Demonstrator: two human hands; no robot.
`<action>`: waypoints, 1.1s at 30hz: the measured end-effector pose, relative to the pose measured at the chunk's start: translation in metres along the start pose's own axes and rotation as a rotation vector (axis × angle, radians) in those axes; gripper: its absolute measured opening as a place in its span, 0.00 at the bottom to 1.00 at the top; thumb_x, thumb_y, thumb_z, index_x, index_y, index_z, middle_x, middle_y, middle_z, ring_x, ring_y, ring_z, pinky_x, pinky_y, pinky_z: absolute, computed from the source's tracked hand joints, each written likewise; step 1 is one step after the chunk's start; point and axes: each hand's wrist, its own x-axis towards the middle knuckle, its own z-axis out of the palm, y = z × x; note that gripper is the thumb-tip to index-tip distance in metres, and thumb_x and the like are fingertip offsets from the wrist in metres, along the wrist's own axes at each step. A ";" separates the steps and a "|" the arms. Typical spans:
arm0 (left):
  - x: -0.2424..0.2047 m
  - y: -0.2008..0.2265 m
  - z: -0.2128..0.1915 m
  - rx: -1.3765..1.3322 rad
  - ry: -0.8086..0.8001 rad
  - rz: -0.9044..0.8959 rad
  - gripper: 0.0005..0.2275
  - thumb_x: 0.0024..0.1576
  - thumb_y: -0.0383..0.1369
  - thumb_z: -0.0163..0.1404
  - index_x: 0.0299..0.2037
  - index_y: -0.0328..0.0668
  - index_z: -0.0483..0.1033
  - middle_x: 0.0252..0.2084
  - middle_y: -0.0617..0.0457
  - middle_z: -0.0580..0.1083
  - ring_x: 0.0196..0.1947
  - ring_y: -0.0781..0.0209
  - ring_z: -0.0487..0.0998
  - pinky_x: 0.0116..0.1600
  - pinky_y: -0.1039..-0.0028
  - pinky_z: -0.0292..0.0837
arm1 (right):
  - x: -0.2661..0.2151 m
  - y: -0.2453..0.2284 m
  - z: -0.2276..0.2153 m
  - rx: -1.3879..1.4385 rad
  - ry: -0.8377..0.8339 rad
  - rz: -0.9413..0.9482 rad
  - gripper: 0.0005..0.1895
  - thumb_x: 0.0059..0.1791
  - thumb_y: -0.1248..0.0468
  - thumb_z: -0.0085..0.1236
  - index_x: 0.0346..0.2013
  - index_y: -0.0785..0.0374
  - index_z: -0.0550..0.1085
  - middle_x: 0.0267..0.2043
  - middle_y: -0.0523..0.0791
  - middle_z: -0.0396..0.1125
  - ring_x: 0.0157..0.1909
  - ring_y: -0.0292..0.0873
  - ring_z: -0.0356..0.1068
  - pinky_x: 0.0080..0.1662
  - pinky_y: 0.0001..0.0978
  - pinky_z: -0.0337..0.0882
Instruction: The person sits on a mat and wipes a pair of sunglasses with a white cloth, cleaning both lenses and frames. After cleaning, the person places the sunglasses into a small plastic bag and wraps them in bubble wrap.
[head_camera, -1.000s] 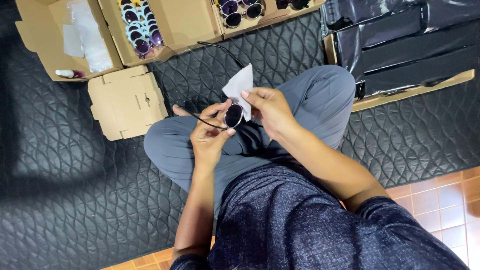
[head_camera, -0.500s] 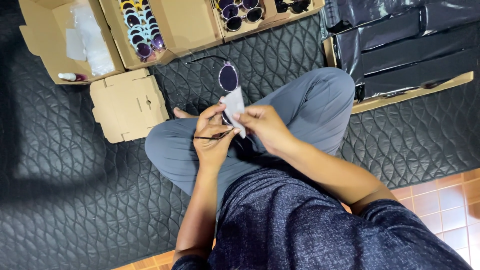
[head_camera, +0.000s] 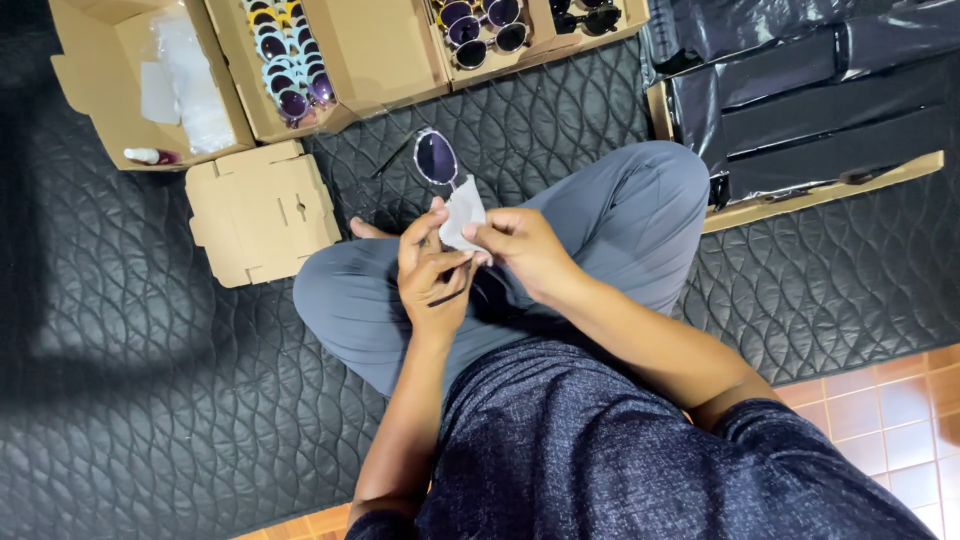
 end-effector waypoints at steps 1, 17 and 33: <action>-0.003 -0.003 -0.003 0.001 -0.003 0.003 0.07 0.46 0.18 0.67 0.28 0.29 0.80 0.55 0.33 0.72 0.61 0.35 0.73 0.65 0.56 0.72 | -0.003 -0.010 0.002 0.003 0.000 -0.003 0.08 0.48 0.68 0.63 0.24 0.66 0.78 0.16 0.40 0.63 0.21 0.30 0.61 0.26 0.20 0.66; -0.010 -0.031 -0.014 -1.050 -0.033 -0.586 0.22 0.62 0.28 0.52 0.65 0.27 0.63 0.59 0.29 0.72 0.65 0.32 0.68 0.70 0.41 0.63 | -0.008 -0.027 -0.026 -0.030 -0.357 0.150 0.08 0.49 0.69 0.61 0.25 0.67 0.77 0.17 0.42 0.65 0.21 0.33 0.66 0.27 0.20 0.66; -0.001 -0.018 -0.017 -0.845 0.320 -0.749 0.05 0.62 0.26 0.52 0.46 0.39 0.73 0.47 0.38 0.80 0.53 0.41 0.80 0.51 0.53 0.84 | 0.000 0.009 -0.034 0.348 -0.149 0.178 0.06 0.54 0.67 0.54 0.40 0.67 0.76 0.27 0.42 0.67 0.28 0.36 0.71 0.34 0.29 0.76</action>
